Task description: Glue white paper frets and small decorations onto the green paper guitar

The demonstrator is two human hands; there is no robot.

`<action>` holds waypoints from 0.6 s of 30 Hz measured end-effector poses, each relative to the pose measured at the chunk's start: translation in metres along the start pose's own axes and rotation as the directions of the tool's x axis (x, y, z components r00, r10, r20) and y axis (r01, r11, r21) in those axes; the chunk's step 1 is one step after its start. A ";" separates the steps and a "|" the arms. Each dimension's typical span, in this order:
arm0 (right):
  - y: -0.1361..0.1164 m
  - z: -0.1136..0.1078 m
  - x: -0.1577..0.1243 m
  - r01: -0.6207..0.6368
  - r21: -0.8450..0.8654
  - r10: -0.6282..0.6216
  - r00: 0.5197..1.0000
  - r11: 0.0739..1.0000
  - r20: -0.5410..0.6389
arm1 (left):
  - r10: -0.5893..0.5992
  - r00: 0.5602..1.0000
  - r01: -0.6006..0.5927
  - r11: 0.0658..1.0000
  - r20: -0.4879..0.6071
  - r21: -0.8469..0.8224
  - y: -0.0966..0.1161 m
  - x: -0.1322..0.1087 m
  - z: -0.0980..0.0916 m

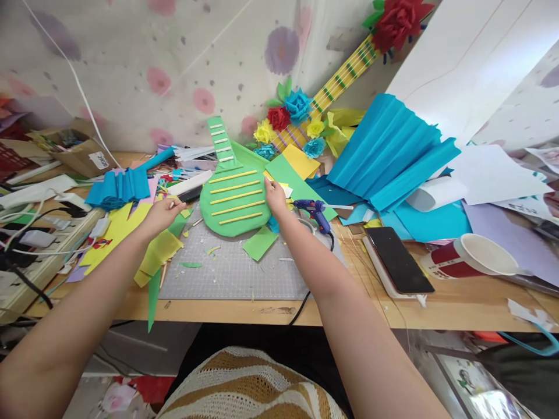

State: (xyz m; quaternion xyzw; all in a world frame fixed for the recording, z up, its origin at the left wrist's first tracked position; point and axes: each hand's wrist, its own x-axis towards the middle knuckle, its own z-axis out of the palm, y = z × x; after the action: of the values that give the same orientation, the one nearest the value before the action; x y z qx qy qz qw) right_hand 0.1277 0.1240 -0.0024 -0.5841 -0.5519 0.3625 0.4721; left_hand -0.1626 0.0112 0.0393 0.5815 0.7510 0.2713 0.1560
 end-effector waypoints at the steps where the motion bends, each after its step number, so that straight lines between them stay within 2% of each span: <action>1: 0.002 0.000 -0.001 0.013 0.011 -0.013 1.000 1.000 -0.014 | -0.002 1.000 0.002 1.000 0.008 0.014 0.000 -0.002 0.000; 5: 0.004 0.003 -0.006 0.060 0.058 -0.055 0.994 0.997 -0.090 | -0.008 0.999 0.006 0.999 0.048 0.052 0.001 -0.009 -0.002; 8: 0.004 0.011 -0.010 0.026 0.061 -0.018 0.992 0.998 -0.128 | -0.012 1.000 0.011 0.997 0.016 0.080 0.001 -0.010 0.000; 11: 0.002 0.019 -0.012 0.007 0.066 -0.001 0.996 0.998 -0.091 | -0.001 1.000 0.002 0.999 0.031 -0.036 0.001 -0.012 0.006; 14: 0.000 0.023 -0.014 -0.005 0.048 0.008 0.998 0.999 -0.063 | 0.043 0.988 -0.022 0.990 0.150 -0.140 0.000 -0.016 0.005; 16: 0.000 0.023 -0.017 -0.024 0.002 0.024 0.999 1.000 -0.047 | 0.110 0.963 -0.087 0.991 0.246 -0.101 -0.002 -0.020 0.000; 18: -0.001 0.020 -0.023 0.039 -0.091 -0.043 0.998 0.995 -0.049 | 0.141 0.921 -0.146 0.989 0.363 -0.013 -0.005 -0.024 -0.010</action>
State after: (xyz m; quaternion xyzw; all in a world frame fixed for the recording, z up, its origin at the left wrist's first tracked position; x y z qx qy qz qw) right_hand 0.1051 0.1044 -0.0097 -0.6022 -0.5673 0.3127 0.4666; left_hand -0.1651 -0.0150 0.0424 0.6762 0.6665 0.1643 0.2675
